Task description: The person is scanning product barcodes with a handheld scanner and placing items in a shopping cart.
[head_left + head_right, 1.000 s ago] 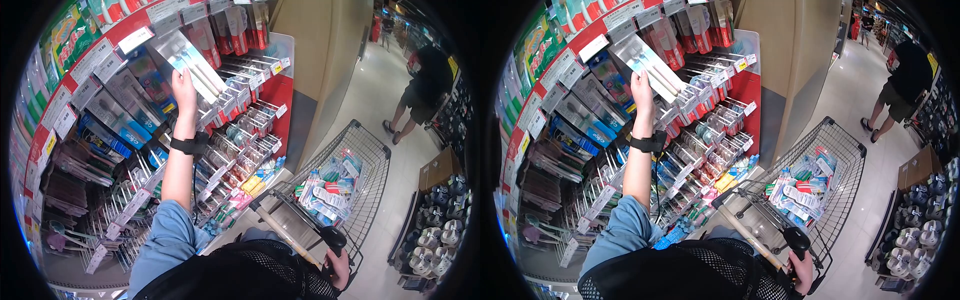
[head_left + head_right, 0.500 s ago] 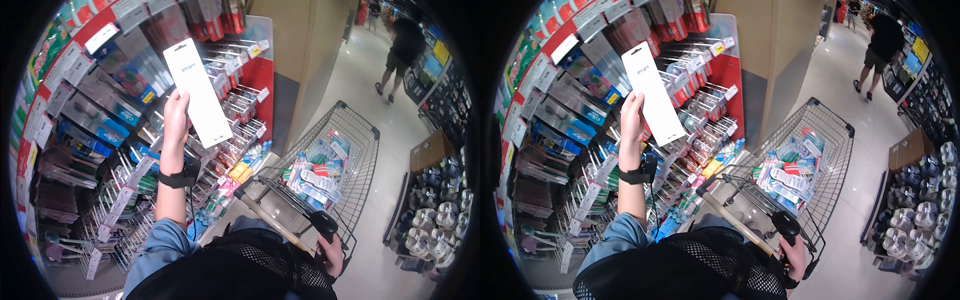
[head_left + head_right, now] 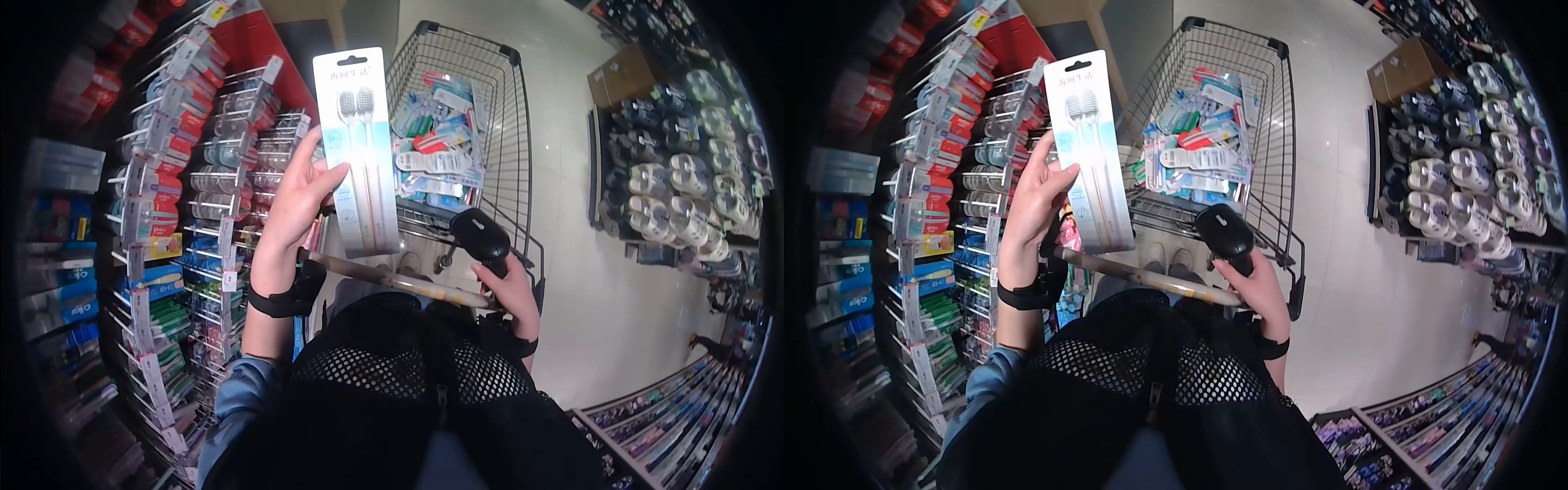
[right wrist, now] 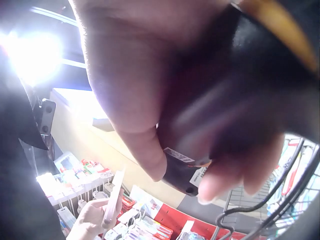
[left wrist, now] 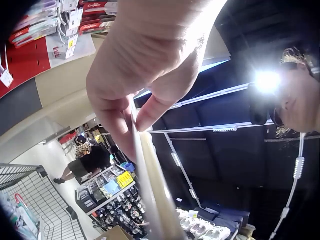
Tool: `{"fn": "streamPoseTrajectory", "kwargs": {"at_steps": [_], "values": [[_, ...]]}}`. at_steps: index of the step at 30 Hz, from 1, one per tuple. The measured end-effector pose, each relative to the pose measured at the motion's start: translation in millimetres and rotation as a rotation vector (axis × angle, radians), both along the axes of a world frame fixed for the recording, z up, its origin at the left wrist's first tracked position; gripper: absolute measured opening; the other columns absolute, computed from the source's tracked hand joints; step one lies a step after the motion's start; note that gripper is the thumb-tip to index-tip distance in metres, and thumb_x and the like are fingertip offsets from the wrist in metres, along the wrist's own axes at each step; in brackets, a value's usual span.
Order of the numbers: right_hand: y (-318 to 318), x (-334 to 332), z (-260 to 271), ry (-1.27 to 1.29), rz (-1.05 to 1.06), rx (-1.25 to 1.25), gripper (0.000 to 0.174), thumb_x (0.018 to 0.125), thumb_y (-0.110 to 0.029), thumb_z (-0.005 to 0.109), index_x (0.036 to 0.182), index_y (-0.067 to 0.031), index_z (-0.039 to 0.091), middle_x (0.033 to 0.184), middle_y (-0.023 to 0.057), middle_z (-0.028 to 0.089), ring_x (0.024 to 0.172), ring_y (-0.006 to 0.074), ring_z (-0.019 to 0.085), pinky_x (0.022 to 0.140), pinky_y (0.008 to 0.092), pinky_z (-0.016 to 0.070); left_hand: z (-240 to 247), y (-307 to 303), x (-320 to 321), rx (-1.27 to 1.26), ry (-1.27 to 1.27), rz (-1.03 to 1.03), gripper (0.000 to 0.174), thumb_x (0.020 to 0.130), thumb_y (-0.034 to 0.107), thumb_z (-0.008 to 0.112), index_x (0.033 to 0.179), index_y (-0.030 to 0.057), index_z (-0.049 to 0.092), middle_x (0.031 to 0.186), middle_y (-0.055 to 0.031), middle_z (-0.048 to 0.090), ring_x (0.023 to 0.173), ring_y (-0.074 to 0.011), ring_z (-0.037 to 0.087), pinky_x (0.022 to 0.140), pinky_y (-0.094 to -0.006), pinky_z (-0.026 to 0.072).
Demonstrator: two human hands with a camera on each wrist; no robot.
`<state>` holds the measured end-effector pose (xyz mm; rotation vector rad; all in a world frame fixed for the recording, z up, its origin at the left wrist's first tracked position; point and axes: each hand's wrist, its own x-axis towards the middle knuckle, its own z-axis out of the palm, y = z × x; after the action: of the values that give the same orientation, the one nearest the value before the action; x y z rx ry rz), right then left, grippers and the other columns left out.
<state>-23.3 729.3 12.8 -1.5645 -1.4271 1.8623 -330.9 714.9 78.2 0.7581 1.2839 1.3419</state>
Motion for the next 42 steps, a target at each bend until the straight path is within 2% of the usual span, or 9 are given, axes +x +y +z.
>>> {"fn": "streamPoseTrajectory", "kwargs": {"at_steps": [12,13,14,16,17,19,26,37,42], "values": [[-6.5,22.9,10.7,-0.069,-0.201,0.008,0.03,0.075,-0.019,0.067,0.098,-0.0042,0.054,0.064,-0.0003,0.054,0.05,0.006,0.051,0.045,0.0203,0.0399,-23.5,24.3,34.7,-0.088,0.045,-0.238,0.064,0.082,-0.001,0.046,0.137,0.0076,0.015,0.092,-0.0059,0.061,0.071,-0.0032,0.048,0.056,-0.0169,0.0319],[-6.7,24.3,10.8,-0.073,-0.21,0.004,0.03,0.075,-0.019,0.067,0.098,-0.0042,0.054,0.064,-0.0003,0.054,0.05,0.006,0.051,0.045,0.0203,0.0399,-26.9,26.9,34.9,-0.084,-0.038,-0.251,0.071,0.078,-0.005,0.048,0.138,0.0081,0.011,0.103,-0.0094,0.058,0.08,-0.0069,0.052,0.062,-0.019,0.0383],[-6.5,25.3,10.8,-0.07,-0.209,-0.003,0.03,0.075,-0.018,0.067,0.098,-0.0041,0.054,0.065,-0.0002,0.055,0.05,0.0059,0.051,0.046,0.0204,0.0401,-31.3,29.4,37.2,-0.086,-0.04,-0.259,0.071,0.078,-0.005,0.048,0.138,0.0081,0.011,0.103,-0.0094,0.058,0.08,-0.0069,0.052,0.062,-0.019,0.0383],[-6.2,25.2,10.6,-0.062,-0.212,-0.009,0.029,0.075,-0.018,0.067,0.098,-0.0041,0.054,0.065,-0.0002,0.055,0.051,0.0059,0.051,0.047,0.0205,0.0403,-37.7,33.9,42.3,0.02,-0.076,-0.189,0.079,0.074,-0.011,0.049,0.138,0.0085,0.006,0.116,-0.0135,0.051,0.094,-0.0126,0.054,0.075,-0.0235,0.0434],[-5.9,25.5,10.8,-0.071,-0.214,0.002,0.029,0.075,-0.018,0.067,0.098,-0.0039,0.054,0.066,-0.0002,0.055,0.051,0.0059,0.051,0.047,0.0205,0.0404,-37.2,35.2,44.0,0.018,-0.072,-0.193,0.079,0.074,-0.011,0.049,0.138,0.0085,0.006,0.116,-0.0135,0.051,0.094,-0.0126,0.054,0.075,-0.0235,0.0434],[-5.9,25.2,9.9,-0.076,-0.219,0.007,0.029,0.075,-0.018,0.067,0.098,-0.0037,0.054,0.066,-0.0002,0.055,0.051,0.0059,0.051,0.047,0.0205,0.0406,-36.3,36.0,45.5,0.001,0.022,-0.17,0.084,0.072,-0.016,0.048,0.138,0.009,0.004,0.126,-0.0161,0.042,0.106,-0.0173,0.05,0.086,-0.0274,0.0419],[-3.7,24.9,8.4,-0.059,-0.2,0.043,0.03,0.074,-0.019,0.068,0.096,-0.0032,0.055,0.067,0.0006,0.057,0.052,0.0065,0.052,0.048,0.0208,0.0407,-46.1,37.7,41.9,0.074,-0.071,-0.161,0.082,0.071,-0.016,0.049,0.138,0.0075,0.007,0.127,-0.0154,0.041,0.108,-0.0188,0.051,0.085,-0.0266,0.0424],[-3.7,21.4,9.2,-0.061,-0.187,0.049,0.028,0.074,-0.018,0.068,0.095,-0.0033,0.055,0.065,0.0,0.056,0.052,0.0063,0.051,0.048,0.0207,0.0406,-41.1,35.7,41.0,0.175,-0.148,-0.225,0.084,0.066,-0.02,0.041,0.138,0.0067,0.008,0.136,-0.0165,0.027,0.118,-0.021,0.041,0.089,-0.0266,0.0385],[-5.4,18.7,7.0,-0.032,-0.197,0.069,0.028,0.075,-0.018,0.067,0.096,-0.0034,0.055,0.067,-0.0003,0.056,0.053,0.0059,0.051,0.048,0.0205,0.0409,-41.9,34.7,40.4,0.173,-0.151,-0.226,0.085,0.065,-0.021,0.041,0.138,0.0065,0.009,0.135,-0.0165,0.029,0.116,-0.0204,0.043,0.087,-0.0247,0.0399]]}}
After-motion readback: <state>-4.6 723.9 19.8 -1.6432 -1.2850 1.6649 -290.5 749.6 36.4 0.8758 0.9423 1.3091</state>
